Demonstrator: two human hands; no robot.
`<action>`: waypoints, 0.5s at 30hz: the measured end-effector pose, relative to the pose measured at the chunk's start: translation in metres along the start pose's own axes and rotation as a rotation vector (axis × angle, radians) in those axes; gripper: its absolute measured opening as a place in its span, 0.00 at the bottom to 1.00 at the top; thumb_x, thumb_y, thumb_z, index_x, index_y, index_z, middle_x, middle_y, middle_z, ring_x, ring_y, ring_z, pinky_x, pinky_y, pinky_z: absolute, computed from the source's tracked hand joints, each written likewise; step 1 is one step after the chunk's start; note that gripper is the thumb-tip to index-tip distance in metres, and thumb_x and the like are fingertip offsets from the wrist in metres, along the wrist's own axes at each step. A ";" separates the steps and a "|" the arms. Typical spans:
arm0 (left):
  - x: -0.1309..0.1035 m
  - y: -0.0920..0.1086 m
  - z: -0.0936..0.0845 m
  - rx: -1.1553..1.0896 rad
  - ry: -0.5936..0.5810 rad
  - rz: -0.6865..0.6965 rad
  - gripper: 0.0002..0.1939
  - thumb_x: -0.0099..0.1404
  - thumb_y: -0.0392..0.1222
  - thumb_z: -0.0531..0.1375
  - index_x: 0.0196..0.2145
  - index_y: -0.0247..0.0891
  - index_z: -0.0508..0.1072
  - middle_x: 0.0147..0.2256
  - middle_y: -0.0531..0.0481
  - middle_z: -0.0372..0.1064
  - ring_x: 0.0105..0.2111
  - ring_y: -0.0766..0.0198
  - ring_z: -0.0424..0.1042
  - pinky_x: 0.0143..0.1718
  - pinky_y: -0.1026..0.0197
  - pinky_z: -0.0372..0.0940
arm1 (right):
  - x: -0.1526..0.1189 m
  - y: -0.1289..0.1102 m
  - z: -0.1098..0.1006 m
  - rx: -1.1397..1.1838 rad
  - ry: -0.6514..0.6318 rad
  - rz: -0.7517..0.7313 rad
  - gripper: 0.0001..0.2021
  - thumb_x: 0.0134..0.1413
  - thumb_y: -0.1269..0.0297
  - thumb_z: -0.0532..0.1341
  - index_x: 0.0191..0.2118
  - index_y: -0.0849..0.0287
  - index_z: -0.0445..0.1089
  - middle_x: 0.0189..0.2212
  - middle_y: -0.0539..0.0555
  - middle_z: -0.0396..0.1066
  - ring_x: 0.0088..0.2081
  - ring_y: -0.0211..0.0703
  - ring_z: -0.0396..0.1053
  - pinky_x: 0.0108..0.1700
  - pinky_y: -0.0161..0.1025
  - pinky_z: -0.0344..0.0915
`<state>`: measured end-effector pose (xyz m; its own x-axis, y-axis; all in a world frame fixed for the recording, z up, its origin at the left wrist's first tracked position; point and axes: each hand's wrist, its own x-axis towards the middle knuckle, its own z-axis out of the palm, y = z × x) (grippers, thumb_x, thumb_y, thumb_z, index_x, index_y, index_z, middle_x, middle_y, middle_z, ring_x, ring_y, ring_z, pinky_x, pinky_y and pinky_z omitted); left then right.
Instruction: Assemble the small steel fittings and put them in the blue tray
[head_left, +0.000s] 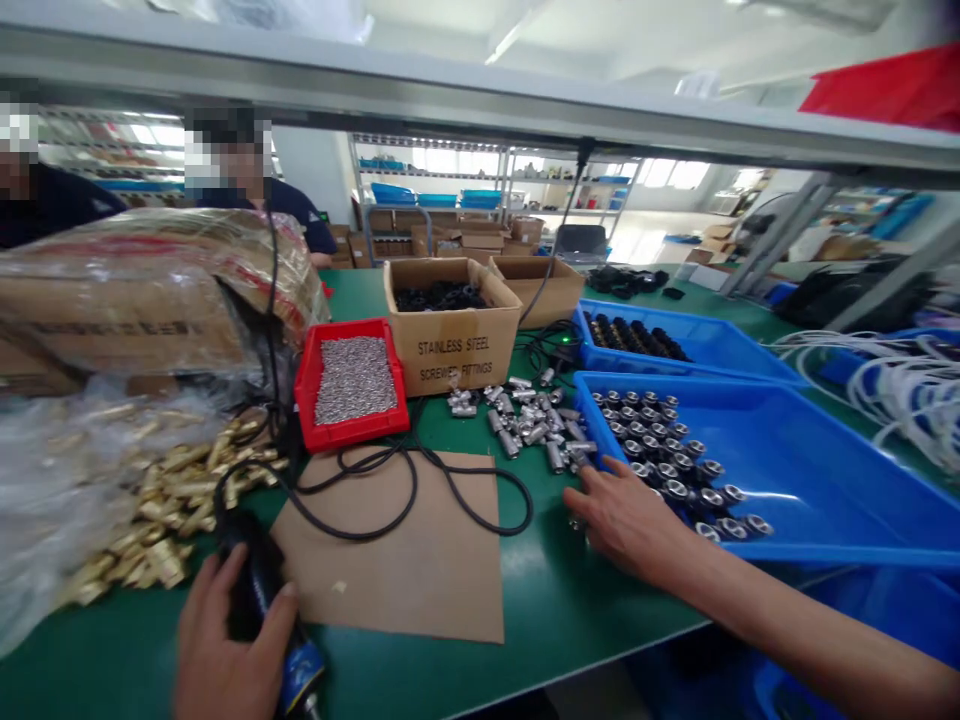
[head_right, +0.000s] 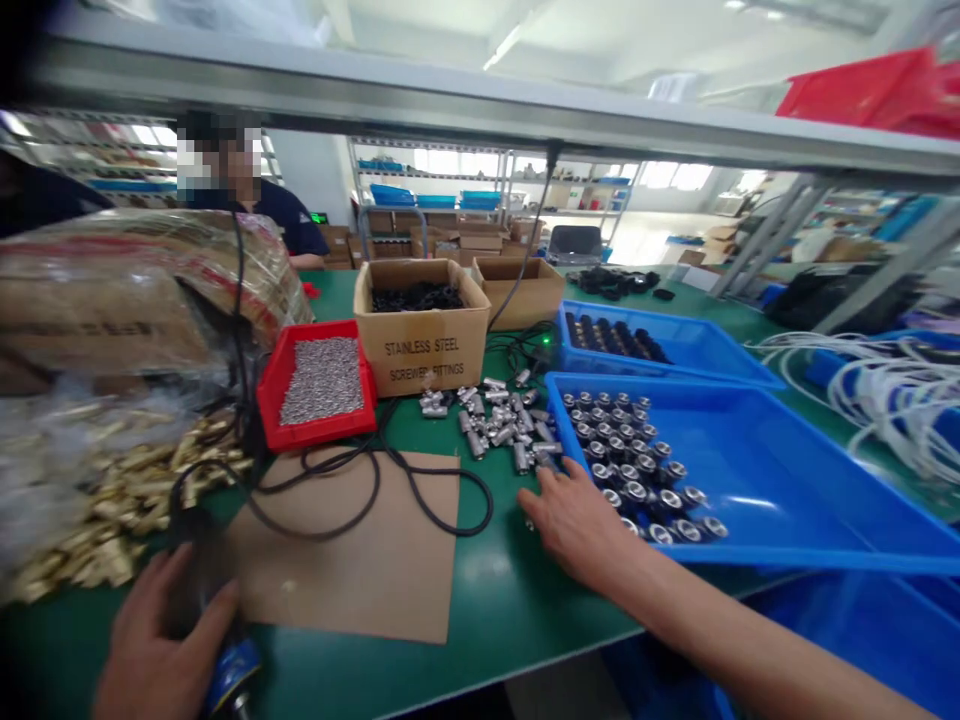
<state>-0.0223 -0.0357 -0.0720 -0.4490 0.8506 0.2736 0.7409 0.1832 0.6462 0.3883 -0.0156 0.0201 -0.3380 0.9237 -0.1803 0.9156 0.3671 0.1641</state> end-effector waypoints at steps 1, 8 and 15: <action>-0.001 0.006 -0.002 0.000 -0.001 0.002 0.37 0.60 0.60 0.53 0.60 0.34 0.62 0.64 0.37 0.51 0.63 0.44 0.53 0.64 0.41 0.49 | 0.001 -0.006 -0.003 0.105 -0.001 0.000 0.11 0.50 0.75 0.56 0.39 0.59 0.71 0.36 0.60 0.68 0.37 0.50 0.69 0.47 0.49 0.61; -0.002 0.017 -0.003 -0.009 0.046 0.046 0.33 0.61 0.56 0.54 0.58 0.31 0.63 0.63 0.34 0.51 0.63 0.45 0.53 0.64 0.42 0.50 | 0.030 -0.083 -0.022 0.697 -0.038 -0.331 0.19 0.46 0.78 0.56 0.43 0.54 0.72 0.44 0.54 0.65 0.44 0.43 0.67 0.45 0.36 0.63; 0.009 0.037 -0.016 0.077 0.158 0.249 0.28 0.63 0.53 0.55 0.58 0.36 0.63 0.60 0.38 0.56 0.61 0.47 0.56 0.63 0.43 0.52 | 0.078 -0.125 -0.017 0.723 0.059 -0.632 0.16 0.54 0.72 0.56 0.47 0.56 0.74 0.42 0.56 0.69 0.47 0.46 0.64 0.51 0.40 0.61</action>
<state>-0.0066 -0.0291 -0.0341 -0.3162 0.7881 0.5281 0.8711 0.0206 0.4908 0.2433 0.0127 0.0017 -0.8073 0.5897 0.0221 0.4667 0.6609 -0.5877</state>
